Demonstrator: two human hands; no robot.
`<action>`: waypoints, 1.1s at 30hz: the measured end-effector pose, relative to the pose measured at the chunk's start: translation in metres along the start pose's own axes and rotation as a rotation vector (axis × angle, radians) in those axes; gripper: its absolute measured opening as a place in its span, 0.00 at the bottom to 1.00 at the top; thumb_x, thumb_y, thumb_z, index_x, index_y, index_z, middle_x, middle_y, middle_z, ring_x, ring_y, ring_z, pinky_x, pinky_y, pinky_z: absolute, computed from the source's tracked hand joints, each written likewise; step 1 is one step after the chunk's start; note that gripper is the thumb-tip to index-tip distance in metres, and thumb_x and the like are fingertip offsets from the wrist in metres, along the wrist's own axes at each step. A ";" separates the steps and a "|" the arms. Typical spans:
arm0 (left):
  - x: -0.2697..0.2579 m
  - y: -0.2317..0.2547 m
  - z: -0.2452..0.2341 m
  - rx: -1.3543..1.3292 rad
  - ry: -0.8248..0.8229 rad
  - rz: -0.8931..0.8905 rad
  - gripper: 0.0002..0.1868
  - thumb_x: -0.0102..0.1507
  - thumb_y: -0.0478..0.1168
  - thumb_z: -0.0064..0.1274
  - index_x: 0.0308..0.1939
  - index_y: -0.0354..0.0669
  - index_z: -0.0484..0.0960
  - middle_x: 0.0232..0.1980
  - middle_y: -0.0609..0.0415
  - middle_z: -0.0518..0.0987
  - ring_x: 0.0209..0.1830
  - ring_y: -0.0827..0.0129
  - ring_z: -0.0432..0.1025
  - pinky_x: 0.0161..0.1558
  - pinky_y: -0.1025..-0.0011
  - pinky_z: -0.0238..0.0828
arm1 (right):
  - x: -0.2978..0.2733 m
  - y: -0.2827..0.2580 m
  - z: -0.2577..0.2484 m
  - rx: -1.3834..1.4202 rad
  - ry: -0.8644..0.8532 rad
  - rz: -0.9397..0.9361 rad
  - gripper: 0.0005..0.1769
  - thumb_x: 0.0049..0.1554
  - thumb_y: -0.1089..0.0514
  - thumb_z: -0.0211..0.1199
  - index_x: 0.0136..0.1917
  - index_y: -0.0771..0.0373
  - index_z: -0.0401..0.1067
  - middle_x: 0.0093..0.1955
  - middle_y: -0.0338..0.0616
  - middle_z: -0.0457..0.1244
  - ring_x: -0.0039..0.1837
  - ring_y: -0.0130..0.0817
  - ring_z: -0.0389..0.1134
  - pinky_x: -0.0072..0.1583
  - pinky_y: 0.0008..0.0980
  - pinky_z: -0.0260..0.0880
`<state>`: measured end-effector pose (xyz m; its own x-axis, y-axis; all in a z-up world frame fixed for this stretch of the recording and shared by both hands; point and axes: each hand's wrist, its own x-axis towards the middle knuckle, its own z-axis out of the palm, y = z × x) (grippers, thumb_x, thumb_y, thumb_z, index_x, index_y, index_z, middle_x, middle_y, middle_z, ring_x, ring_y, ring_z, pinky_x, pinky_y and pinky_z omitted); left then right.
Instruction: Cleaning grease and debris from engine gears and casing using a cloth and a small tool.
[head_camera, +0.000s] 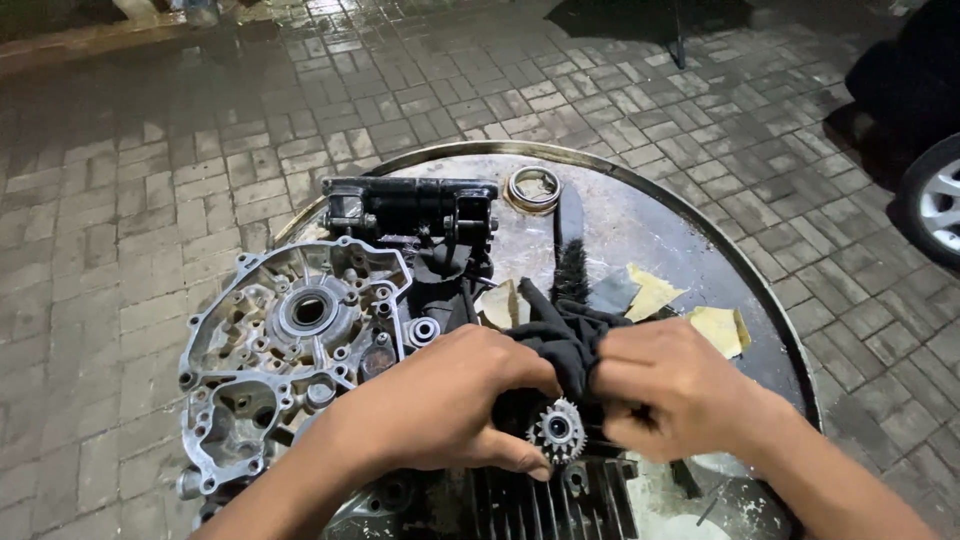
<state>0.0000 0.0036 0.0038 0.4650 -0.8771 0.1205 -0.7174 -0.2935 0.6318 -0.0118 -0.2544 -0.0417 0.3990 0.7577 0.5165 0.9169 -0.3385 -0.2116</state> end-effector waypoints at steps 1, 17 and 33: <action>0.000 0.000 0.000 0.002 -0.003 0.002 0.28 0.49 0.57 0.68 0.43 0.42 0.82 0.41 0.50 0.86 0.37 0.52 0.78 0.32 0.62 0.67 | -0.005 0.008 0.000 -0.002 0.003 0.001 0.05 0.40 0.65 0.53 0.29 0.54 0.62 0.24 0.30 0.53 0.26 0.23 0.51 0.28 0.23 0.53; 0.001 0.009 -0.002 0.125 -0.141 -0.204 0.22 0.52 0.57 0.64 0.33 0.44 0.76 0.33 0.53 0.78 0.31 0.60 0.70 0.31 0.62 0.64 | 0.003 0.034 -0.058 -0.147 -0.159 1.141 0.05 0.58 0.54 0.65 0.45 0.56 0.76 0.38 0.36 0.65 0.39 0.28 0.62 0.44 0.30 0.64; -0.004 0.002 -0.001 0.140 -0.050 -0.087 0.34 0.51 0.70 0.61 0.42 0.44 0.82 0.38 0.52 0.80 0.39 0.55 0.73 0.40 0.61 0.66 | 0.005 0.027 -0.073 -0.157 -0.438 1.441 0.24 0.55 0.46 0.70 0.63 0.53 0.74 0.64 0.39 0.70 0.65 0.34 0.73 0.67 0.36 0.77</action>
<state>-0.0028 0.0064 0.0056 0.5045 -0.8629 0.0300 -0.7426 -0.4159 0.5250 0.0139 -0.3010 0.0158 0.9265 -0.1718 -0.3347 -0.2490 -0.9469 -0.2034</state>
